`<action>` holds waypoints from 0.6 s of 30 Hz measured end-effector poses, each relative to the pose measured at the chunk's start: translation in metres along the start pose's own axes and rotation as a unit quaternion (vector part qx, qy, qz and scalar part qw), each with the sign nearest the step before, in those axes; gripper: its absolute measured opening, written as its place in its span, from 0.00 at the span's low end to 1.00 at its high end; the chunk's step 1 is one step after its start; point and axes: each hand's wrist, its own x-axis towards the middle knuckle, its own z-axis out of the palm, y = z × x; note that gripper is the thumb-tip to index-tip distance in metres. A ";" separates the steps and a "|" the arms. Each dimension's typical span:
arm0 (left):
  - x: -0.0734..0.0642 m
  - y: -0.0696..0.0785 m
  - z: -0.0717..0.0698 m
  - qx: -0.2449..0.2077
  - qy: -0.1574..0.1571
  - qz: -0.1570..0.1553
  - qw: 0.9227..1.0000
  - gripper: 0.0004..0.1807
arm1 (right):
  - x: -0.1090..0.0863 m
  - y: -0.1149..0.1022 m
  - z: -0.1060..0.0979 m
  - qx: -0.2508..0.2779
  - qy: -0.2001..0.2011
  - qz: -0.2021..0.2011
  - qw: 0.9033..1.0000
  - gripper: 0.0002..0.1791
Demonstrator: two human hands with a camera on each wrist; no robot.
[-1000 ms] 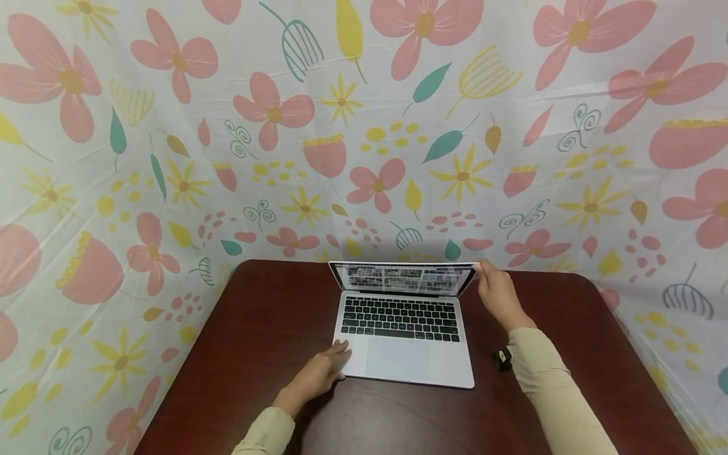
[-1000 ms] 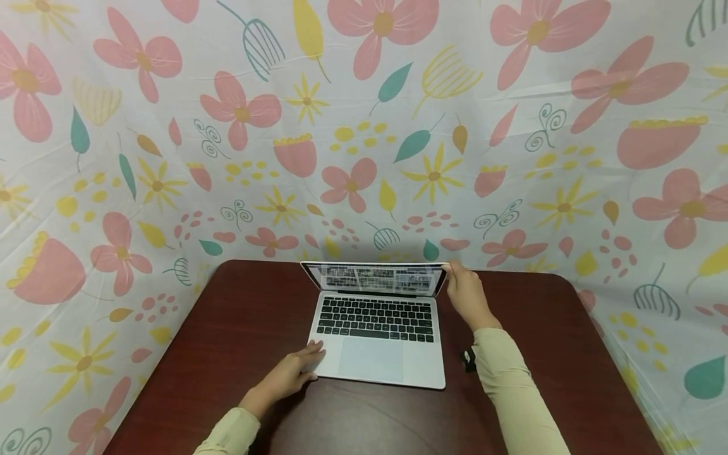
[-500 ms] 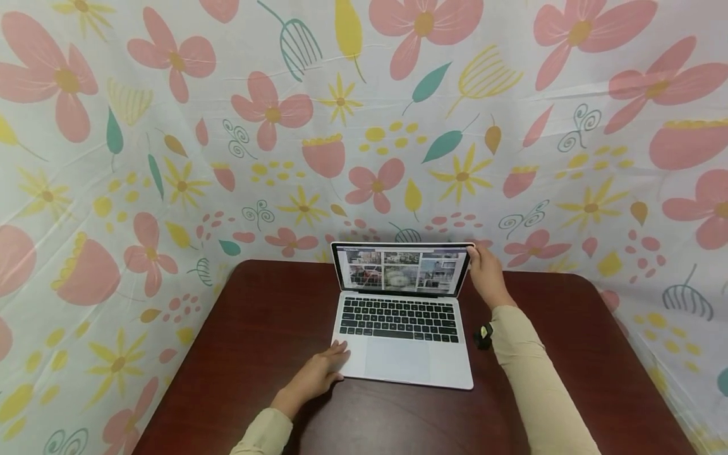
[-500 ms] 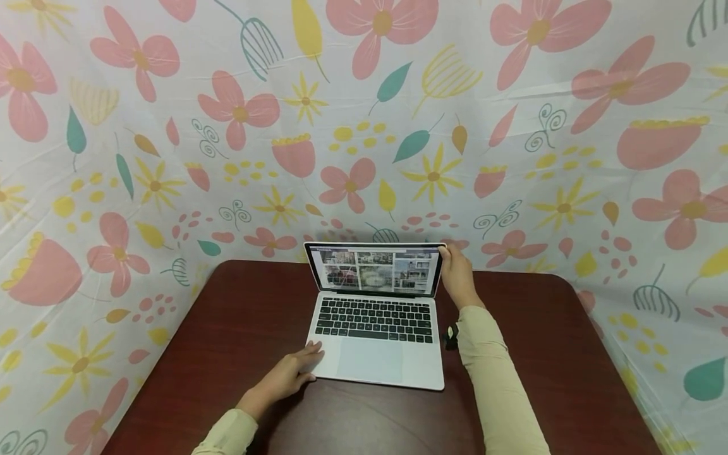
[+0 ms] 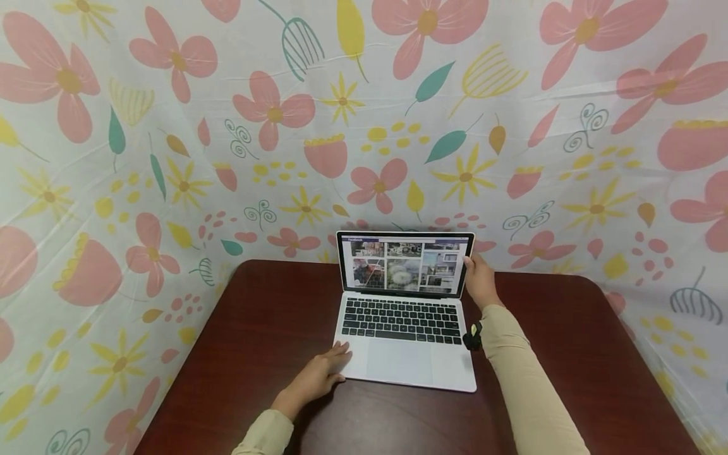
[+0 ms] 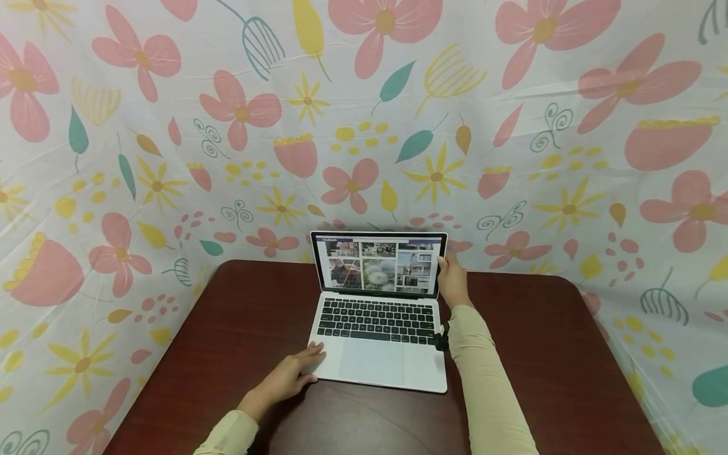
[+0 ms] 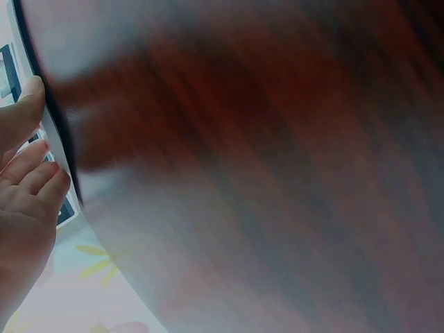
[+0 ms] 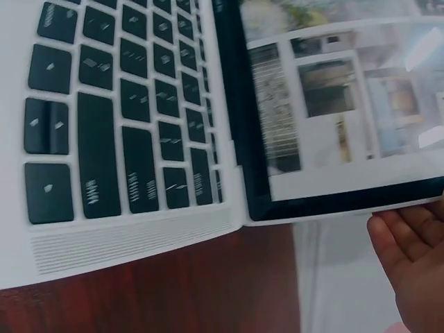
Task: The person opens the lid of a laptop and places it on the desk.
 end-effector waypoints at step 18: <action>0.000 0.000 0.001 -0.006 -0.003 -0.016 1.000 0.28 | -0.023 0.024 0.017 -0.011 -0.082 0.093 0.992 0.26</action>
